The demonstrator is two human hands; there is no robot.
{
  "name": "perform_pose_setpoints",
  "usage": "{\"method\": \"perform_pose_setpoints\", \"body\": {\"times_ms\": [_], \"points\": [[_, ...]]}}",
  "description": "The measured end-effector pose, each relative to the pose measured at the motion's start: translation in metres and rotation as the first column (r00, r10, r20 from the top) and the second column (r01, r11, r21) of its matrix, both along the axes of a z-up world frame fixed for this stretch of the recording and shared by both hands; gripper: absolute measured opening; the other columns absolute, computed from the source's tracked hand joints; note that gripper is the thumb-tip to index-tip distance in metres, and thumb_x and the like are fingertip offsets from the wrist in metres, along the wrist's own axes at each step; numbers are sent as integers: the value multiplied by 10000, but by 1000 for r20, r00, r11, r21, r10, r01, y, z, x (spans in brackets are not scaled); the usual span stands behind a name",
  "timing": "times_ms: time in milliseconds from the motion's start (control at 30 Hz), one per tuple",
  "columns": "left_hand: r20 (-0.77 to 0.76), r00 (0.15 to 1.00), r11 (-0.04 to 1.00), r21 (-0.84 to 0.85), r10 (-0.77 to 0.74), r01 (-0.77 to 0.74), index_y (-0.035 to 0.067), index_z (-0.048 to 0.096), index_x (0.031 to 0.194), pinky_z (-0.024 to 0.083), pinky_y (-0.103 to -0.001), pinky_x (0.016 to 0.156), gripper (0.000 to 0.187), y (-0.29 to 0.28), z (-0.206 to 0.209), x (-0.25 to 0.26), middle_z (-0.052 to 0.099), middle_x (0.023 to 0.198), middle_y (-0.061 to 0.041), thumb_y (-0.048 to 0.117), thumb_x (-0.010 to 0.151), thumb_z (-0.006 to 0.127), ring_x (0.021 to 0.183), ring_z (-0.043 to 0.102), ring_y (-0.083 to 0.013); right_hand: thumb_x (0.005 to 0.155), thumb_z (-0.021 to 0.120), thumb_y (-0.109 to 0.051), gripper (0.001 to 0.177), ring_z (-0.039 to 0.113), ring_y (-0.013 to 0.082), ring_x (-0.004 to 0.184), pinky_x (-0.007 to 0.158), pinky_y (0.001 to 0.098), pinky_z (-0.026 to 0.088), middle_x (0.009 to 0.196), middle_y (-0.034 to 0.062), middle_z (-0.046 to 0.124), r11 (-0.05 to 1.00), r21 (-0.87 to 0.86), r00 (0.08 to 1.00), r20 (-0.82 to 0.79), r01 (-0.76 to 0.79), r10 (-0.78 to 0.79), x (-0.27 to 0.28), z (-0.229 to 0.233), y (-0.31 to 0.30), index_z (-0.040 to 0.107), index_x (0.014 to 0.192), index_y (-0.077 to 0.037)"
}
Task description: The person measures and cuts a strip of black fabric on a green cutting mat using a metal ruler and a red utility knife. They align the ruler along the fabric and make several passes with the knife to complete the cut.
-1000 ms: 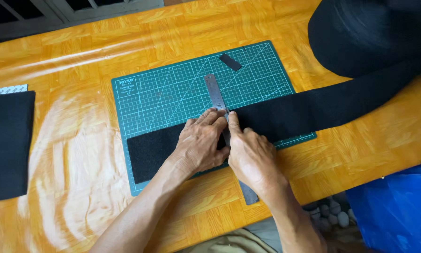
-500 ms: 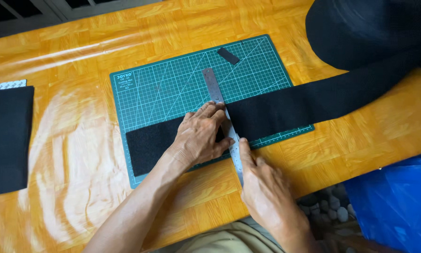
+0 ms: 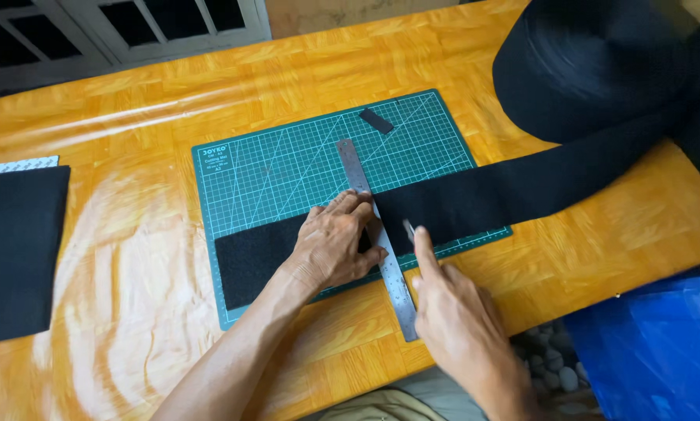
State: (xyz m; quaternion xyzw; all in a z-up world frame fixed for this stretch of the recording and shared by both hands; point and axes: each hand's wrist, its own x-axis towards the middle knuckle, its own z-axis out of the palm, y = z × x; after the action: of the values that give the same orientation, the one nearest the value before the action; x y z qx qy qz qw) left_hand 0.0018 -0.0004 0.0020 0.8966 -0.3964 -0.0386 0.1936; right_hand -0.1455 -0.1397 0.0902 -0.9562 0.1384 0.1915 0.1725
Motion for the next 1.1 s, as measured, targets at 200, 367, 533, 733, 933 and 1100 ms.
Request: {"method": "perform_pose_setpoints", "body": {"times_ms": [200, 367, 533, 733, 933, 1100], "points": [[-162, 983, 990, 125, 90, -70, 161, 612, 1196, 419, -512, 1101, 515, -2, 19, -4, 490, 1536, -45, 484, 811, 724, 1502, 395, -306, 1009, 453, -115, 637, 726, 471, 928, 750, 575, 609, 987, 263, 691, 982, 188, 953, 300, -24, -34, 57, -28, -5, 290, 1623, -78], [-131, 988, 988, 138, 81, -62, 171, 603, 1197, 428, -503, 1092, 540, -2, 8, 0, 510, 1513, -43, 499, 788, 734, 1498, 399, -295, 987, 497, -148, 649, 704, 503, 959, 791, 625, 582, 969, 282, 682, 987, 143, 959, 281, -75, 32, 64, -50, 0, 313, 1607, -98], [-122, 990, 991, 117, 75, -61, 156, 606, 1169, 435, -500, 1083, 535, -3, 9, 0, 535, 1484, -60, 522, 796, 721, 1485, 418, -307, 986, 481, -141, 647, 706, 502, 957, 791, 608, 587, 973, 289, 679, 992, 113, 954, 298, -58, 22, 66, -51, 5, 308, 1607, -96], [-113, 990, 992, 110, 79, -66, 146, 606, 1146, 440, -504, 1075, 521, -3, 11, -1, 554, 1457, -68, 505, 792, 738, 1475, 431, -312, 981, 479, -144, 653, 704, 505, 970, 791, 599, 590, 987, 292, 681, 990, 126, 955, 296, -58, 18, 69, -53, 3, 302, 1607, -87], [-120, 990, 995, 80, 77, -67, 138, 613, 1175, 441, -505, 1071, 553, -3, 10, -1, 546, 1477, -72, 508, 782, 736, 1475, 432, -313, 949, 475, -128, 706, 709, 498, 982, 818, 609, 591, 1040, 269, 684, 995, 60, 983, 172, -81, 70, 77, -42, 1, 273, 1626, -131], [-117, 991, 996, 67, 69, -61, 141, 609, 1181, 442, -512, 1070, 547, -1, 3, -2, 541, 1479, -65, 480, 775, 750, 1476, 427, -311, 897, 506, -109, 796, 727, 474, 961, 804, 599, 600, 1044, 234, 681, 995, -25, 991, 93, -97, 99, 69, -42, 4, 240, 1645, -167]]}}
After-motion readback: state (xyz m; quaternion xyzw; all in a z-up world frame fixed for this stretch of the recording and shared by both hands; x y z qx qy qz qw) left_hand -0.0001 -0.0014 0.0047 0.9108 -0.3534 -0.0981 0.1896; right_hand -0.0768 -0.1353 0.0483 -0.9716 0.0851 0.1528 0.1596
